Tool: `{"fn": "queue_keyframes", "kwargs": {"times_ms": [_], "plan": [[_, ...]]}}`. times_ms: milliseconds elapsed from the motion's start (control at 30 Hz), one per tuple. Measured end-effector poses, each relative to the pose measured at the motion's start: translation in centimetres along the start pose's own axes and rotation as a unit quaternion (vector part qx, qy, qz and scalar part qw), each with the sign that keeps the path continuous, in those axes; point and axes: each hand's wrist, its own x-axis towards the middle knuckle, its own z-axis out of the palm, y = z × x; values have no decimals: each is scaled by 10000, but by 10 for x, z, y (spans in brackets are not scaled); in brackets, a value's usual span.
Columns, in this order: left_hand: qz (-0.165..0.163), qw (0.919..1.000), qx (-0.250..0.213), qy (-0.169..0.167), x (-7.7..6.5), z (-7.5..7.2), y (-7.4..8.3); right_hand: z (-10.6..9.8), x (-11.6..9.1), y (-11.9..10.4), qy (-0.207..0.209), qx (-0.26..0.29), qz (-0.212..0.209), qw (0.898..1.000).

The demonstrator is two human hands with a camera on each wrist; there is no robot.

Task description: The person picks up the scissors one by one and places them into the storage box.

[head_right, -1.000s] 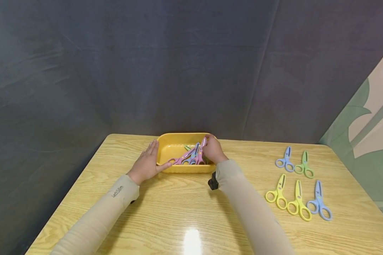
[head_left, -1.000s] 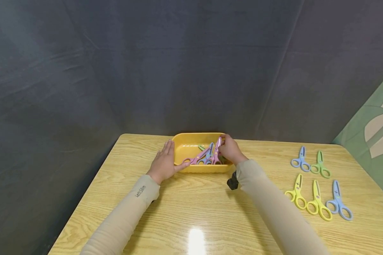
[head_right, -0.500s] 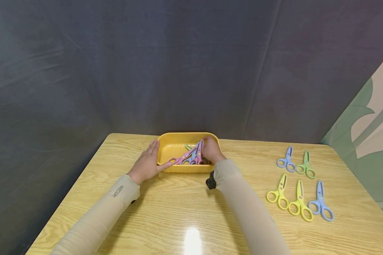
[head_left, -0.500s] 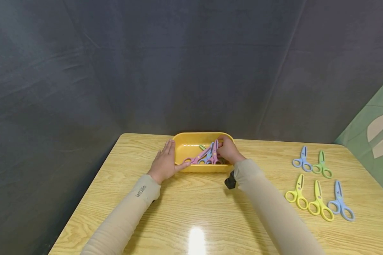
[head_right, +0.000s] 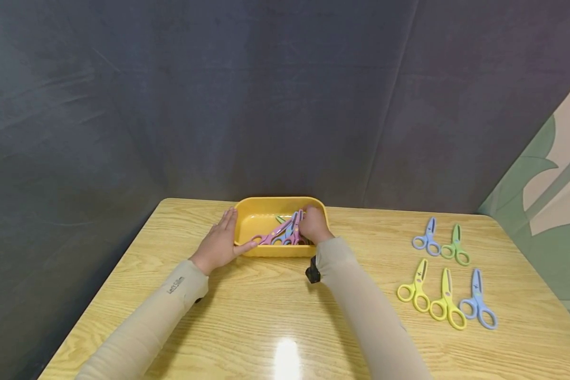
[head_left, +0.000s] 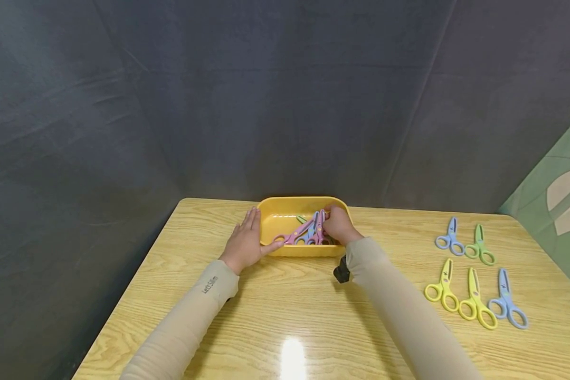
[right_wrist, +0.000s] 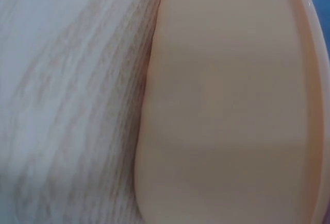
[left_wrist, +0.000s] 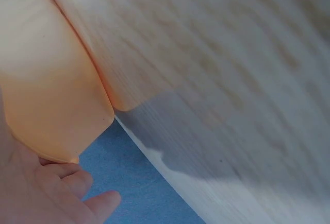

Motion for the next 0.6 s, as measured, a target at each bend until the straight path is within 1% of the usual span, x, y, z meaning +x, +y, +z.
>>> {"fn": "queue_keyframes", "kwargs": {"times_ms": [100,233,333,600], "plan": [[15,10000,-34,12,0,0,0,1,0,-2,27,-147,-11,9999],[26,10000,-14,40,0,0,0,1,-2,-3,52,-224,-130,9997],[17,10000,16,31,-1,0,0,0,-2,-3,78,-384,-211,9990],[43,10000,-10,37,0,0,0,0,-3,-3,61,-751,-193,9970]]}}
